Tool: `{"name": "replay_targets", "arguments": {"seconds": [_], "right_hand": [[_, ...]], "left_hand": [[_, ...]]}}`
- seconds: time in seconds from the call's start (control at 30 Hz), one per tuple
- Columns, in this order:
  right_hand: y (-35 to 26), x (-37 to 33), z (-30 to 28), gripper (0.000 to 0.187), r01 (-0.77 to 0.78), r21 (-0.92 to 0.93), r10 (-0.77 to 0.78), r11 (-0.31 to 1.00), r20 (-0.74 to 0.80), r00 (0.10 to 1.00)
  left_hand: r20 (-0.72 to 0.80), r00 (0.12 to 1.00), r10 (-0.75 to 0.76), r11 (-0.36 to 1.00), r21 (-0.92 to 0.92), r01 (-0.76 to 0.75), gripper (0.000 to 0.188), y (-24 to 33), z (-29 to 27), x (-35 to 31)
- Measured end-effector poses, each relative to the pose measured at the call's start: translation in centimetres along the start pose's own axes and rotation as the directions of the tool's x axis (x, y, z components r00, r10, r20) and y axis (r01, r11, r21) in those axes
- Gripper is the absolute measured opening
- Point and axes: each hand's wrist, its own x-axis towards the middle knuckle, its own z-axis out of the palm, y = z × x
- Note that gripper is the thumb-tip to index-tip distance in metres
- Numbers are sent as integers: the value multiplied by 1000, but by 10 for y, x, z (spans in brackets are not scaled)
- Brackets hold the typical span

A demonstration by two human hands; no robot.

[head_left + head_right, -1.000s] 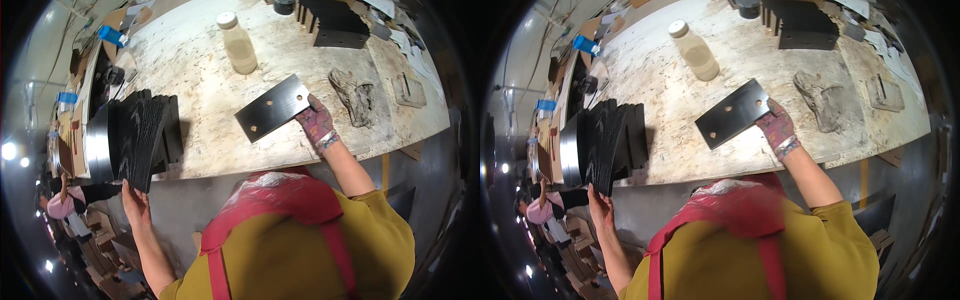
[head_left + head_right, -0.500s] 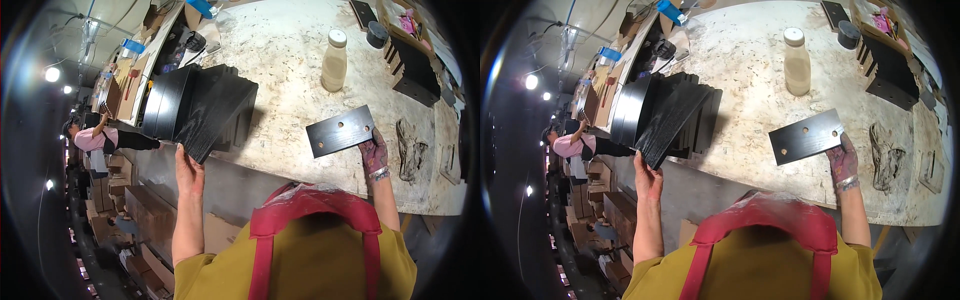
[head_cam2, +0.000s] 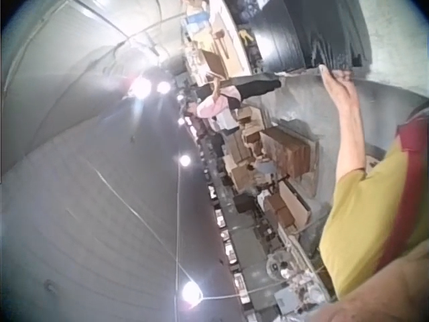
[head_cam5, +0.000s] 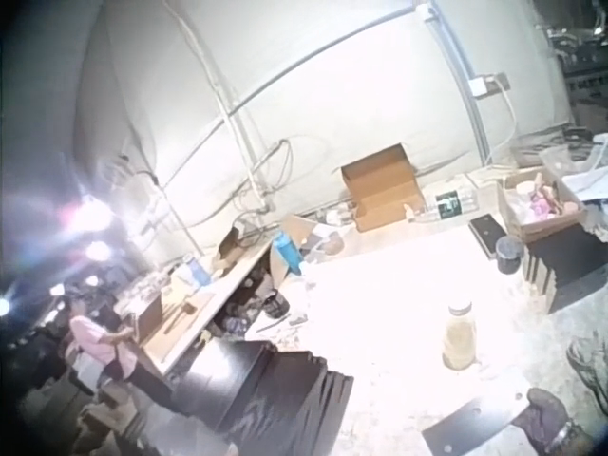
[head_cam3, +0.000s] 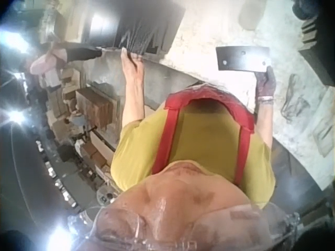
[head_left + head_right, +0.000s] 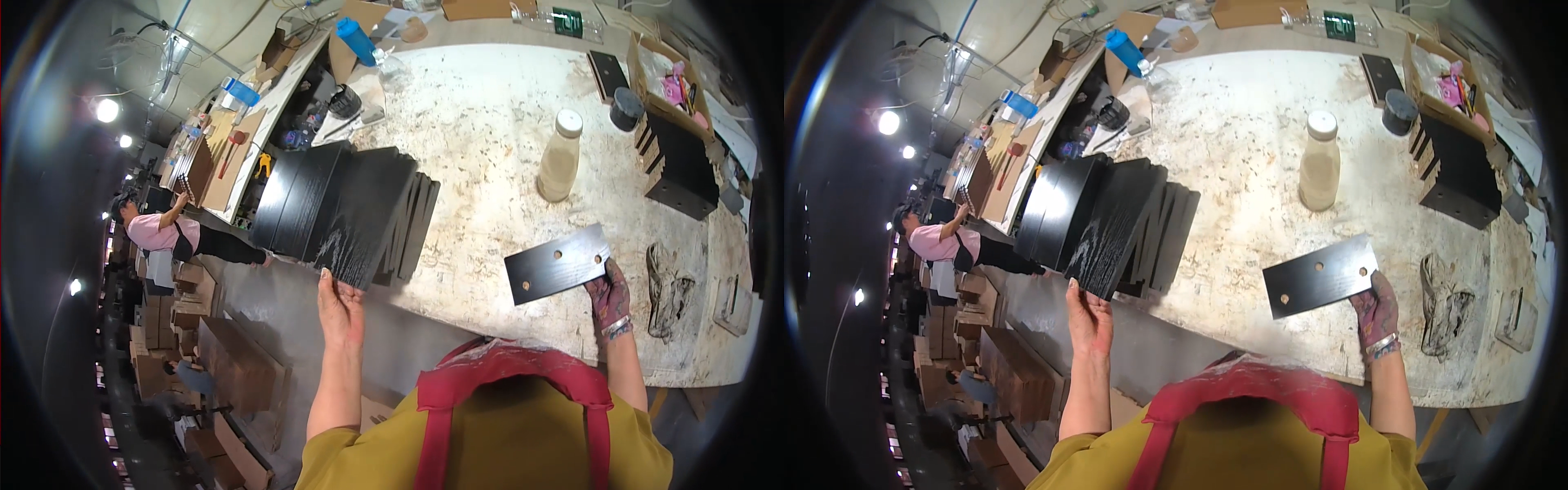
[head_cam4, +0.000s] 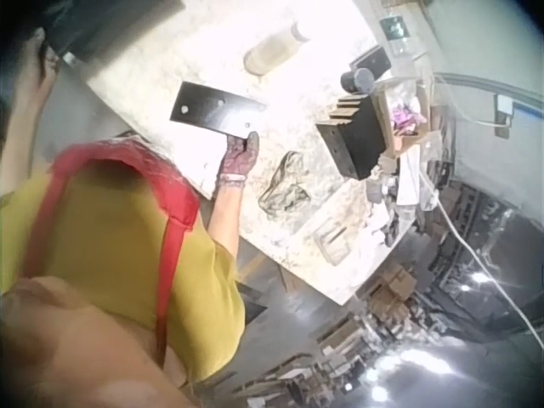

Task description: The person cleans wood pieces with a cloth and applies a dark stain to small holes using a cotton swab.

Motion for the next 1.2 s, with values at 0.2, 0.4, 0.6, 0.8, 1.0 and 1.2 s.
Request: {"name": "replay_targets", "arguments": {"seconds": [0.2,0.4,0.6,0.8,1.0,1.2], "right_hand": [[0,7,-16,41,3,-222,62,975,286,956],[-10,-18,0,58,113,-595,-69,796,96,993],[-38,-33,20,48,230,-973,-234,26,218,947],[-100,-86,6,39,204,-959,-475,-195,275,836],[-192,-82,-41,38,192,-978,-512,-80,205,834],[-286,-47,-68,40,200,-971,-510,-132,240,826]], "left_hand": [[-69,991,-117,989,79,122,30,13,-17,16],[194,981,19,900,423,-101,24,-1,-22,-17],[563,790,-243,729,643,-234,8,-97,13,-28],[844,395,-363,527,535,-660,12,-146,99,-42],[965,222,-138,418,259,-870,21,-171,155,-46],[982,120,-148,370,168,-914,41,-182,248,-105]]}}
